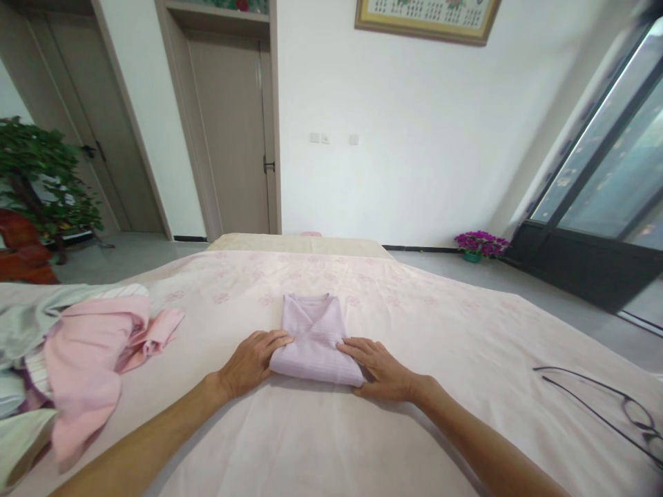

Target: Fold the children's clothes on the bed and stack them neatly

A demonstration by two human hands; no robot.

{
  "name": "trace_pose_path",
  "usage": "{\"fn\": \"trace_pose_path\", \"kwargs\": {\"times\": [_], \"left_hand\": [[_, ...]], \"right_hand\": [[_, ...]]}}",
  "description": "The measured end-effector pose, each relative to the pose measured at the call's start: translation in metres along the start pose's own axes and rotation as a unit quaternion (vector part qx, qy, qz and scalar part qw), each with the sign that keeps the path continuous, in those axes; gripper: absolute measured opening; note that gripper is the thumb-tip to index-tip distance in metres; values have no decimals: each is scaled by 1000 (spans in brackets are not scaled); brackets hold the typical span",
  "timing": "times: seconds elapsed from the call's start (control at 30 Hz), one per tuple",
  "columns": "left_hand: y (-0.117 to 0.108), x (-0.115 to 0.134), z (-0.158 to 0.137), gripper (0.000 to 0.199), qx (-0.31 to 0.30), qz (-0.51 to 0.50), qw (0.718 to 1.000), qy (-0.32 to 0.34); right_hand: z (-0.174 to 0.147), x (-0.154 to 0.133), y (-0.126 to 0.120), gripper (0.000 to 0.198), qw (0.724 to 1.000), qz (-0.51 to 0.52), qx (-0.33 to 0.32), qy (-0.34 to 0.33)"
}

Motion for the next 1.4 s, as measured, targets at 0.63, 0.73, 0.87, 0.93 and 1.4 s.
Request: {"fn": "trace_pose_path", "kwargs": {"times": [0.63,0.73,0.87,0.93,1.4], "left_hand": [[-11,9,-18,44,67,-266,922,-275],[0,4,-20,51,48,-327,881,-338],[16,-24,-8,55,11,-298,867,-400],[17,-38,-2,52,-6,-221,887,-406],[9,-76,4,64,47,-319,822,-470]], "right_hand": [[16,-20,-2,45,913,373,158,40],[25,-14,7,50,882,419,180,117],[48,8,15,49,882,369,199,216],[56,19,15,46,898,295,200,259],[79,64,7,64,897,241,108,355]]}}
Point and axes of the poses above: each hand's wrist, its own z-axis towards the middle knuckle, its own y-axis out of the palm, x = y × z, the point moved 7 cm from there along z, towards the middle knuckle, and after that the axes turned 1 degree about -z, right-handed, at the moved point
